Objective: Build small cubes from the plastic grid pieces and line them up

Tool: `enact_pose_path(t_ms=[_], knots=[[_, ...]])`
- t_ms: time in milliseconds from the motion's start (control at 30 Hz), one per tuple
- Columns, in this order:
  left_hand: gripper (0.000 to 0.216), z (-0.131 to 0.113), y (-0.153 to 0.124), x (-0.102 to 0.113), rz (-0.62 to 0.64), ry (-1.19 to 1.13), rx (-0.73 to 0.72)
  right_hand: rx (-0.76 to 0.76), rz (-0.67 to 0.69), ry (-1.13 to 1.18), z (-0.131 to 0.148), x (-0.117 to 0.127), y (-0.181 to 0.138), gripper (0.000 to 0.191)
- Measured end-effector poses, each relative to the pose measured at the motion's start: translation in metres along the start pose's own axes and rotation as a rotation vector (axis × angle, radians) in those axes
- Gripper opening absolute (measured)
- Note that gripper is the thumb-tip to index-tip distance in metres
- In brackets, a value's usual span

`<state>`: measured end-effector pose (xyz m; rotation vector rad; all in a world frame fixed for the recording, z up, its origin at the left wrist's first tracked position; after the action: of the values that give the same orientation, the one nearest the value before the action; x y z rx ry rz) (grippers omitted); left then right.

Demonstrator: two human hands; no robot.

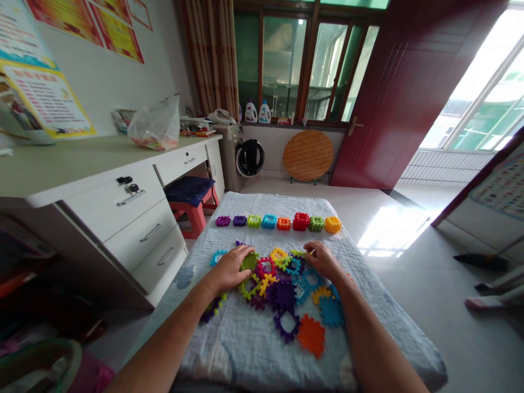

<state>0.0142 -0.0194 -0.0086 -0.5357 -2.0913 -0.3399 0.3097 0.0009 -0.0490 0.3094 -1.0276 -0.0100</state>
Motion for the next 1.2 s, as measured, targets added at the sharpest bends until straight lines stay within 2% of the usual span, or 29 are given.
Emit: enact_pose_path(t_ms=[167,233,367,467,533,633,700,800,900,1033,1100,1200], knots=[[0.057,0.000,0.000,-0.002,-0.245,0.015,-0.018,0.015,0.013,-0.016,0.005,0.003,-0.001,0.021],[0.050,-0.004,-0.003,-0.002,-0.305,0.037,-0.053,0.020,-0.002,0.006,0.006,0.004,0.000,0.020],[0.019,-0.016,-0.011,-0.003,-0.266,0.069,-0.128,0.077,-0.079,0.069,0.014,0.007,0.000,0.019],[0.012,-0.019,-0.013,-0.005,-0.199,0.124,-0.126,0.122,-0.071,0.108,0.025,0.009,0.000,0.015],[0.013,-0.018,-0.012,-0.008,-0.173,0.154,-0.121,0.138,-0.007,0.144,0.034,0.011,-0.003,0.011],[0.017,-0.012,-0.009,-0.014,-0.179,0.182,-0.118,0.155,0.193,0.225,0.052,0.013,-0.009,0.011],[0.021,-0.009,-0.007,-0.018,-0.210,0.189,-0.113,0.195,0.338,0.261,0.066,0.013,-0.014,0.013],[0.024,-0.008,-0.006,-0.023,-0.284,0.185,-0.114,0.311,0.422,0.217,0.084,0.014,-0.021,0.015],[0.020,-0.011,-0.008,-0.024,-0.321,0.178,-0.110,0.377,0.434,0.145,0.090,0.011,-0.024,0.018],[0.015,-0.015,-0.008,-0.023,-0.290,0.190,-0.078,0.353,0.446,0.175,0.087,0.007,-0.024,0.022],[0.017,-0.016,-0.008,-0.023,-0.281,0.197,-0.079,0.330,0.389,0.209,0.085,0.008,-0.022,0.023],[0.020,-0.015,-0.007,-0.026,-0.274,0.197,-0.099,0.246,0.190,0.236,0.077,0.012,-0.016,0.020]])
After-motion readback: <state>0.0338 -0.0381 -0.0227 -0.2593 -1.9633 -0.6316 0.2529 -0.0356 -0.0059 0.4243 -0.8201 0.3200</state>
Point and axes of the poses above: each hand's wrist, its own y-axis towards the middle knuckle, its own x-axis out of the back of the hand, z = x × y, the point moved 3 cm from there along y, towards the middle knuckle, and after that the axes turned 5 degrees about -y, right-handed, at the moved point
